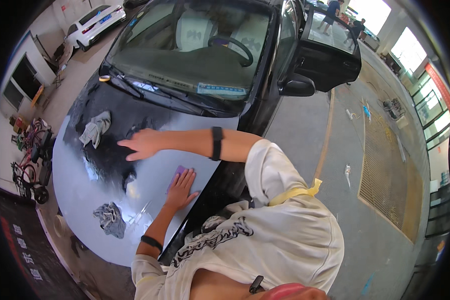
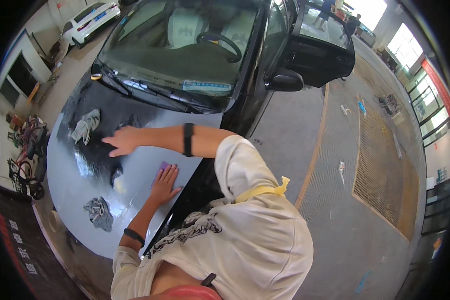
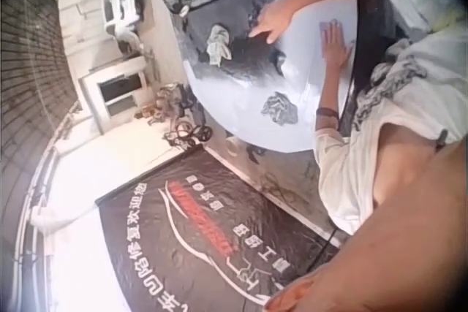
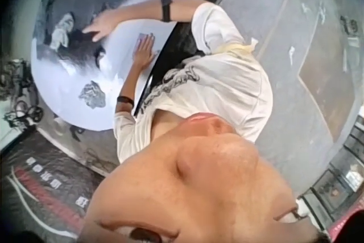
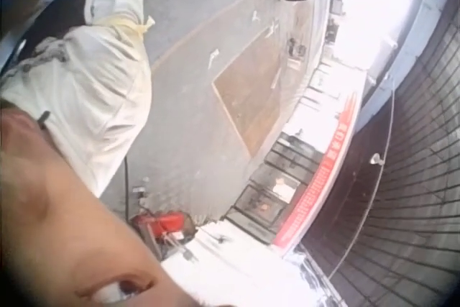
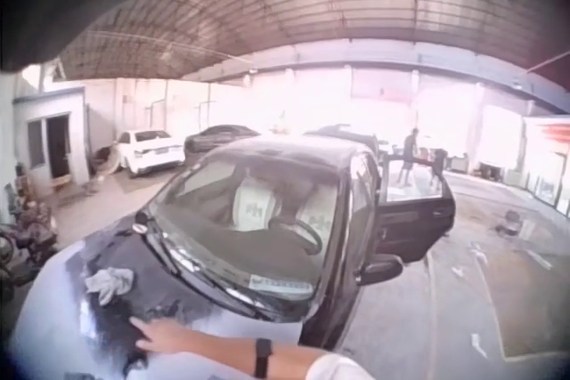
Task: Sanding and cleaning a car hood using a sanding block and water.
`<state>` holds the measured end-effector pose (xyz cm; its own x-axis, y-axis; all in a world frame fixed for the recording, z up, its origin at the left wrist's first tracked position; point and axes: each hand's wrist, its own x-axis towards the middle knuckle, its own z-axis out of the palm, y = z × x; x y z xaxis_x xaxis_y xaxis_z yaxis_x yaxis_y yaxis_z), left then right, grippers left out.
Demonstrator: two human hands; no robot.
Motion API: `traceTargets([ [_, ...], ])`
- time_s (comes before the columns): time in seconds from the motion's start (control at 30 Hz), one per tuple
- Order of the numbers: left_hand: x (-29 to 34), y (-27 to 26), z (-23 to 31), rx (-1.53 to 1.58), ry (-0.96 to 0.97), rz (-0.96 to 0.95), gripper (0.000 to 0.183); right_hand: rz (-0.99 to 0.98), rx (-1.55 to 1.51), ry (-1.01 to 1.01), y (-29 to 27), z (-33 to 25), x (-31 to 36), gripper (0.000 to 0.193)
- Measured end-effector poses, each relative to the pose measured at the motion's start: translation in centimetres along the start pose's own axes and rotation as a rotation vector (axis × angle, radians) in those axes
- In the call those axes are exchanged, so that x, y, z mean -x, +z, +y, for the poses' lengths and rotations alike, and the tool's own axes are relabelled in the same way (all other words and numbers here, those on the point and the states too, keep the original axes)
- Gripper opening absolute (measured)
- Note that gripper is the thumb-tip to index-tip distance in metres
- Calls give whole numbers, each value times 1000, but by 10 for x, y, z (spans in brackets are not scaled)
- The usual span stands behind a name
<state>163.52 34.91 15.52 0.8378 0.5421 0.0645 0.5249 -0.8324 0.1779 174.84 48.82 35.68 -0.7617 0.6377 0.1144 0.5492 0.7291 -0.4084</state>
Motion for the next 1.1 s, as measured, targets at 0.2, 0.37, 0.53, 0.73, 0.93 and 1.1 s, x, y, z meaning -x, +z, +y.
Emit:
traceTargets([
  [0.2, 91, -18, 16, 72, -49, -154, 80, 119, -313, 108, 107, 65, 155, 56],
  [0.37, -24, -3, 30, -11, 19, -82, 81, 457, -216, 451, 143, 97, 290, 42],
  [0.53, -242, 22, 41, 3, 42, 180, 80, 878, -359, 767, 132, 118, 380, 33],
  [0.73, -280, 31, 42, 17, 49, 196, 79, 1073, -343, 886, 132, 129, 401, 28],
  [0.93, -107, 15, 49, 54, 2, -15, 78, 1114, -425, 810, 133, 107, 366, 27],
  [1.1, -102, 12, 55, 29, -54, -101, 78, 1168, -418, 815, 172, 97, 390, 26],
])
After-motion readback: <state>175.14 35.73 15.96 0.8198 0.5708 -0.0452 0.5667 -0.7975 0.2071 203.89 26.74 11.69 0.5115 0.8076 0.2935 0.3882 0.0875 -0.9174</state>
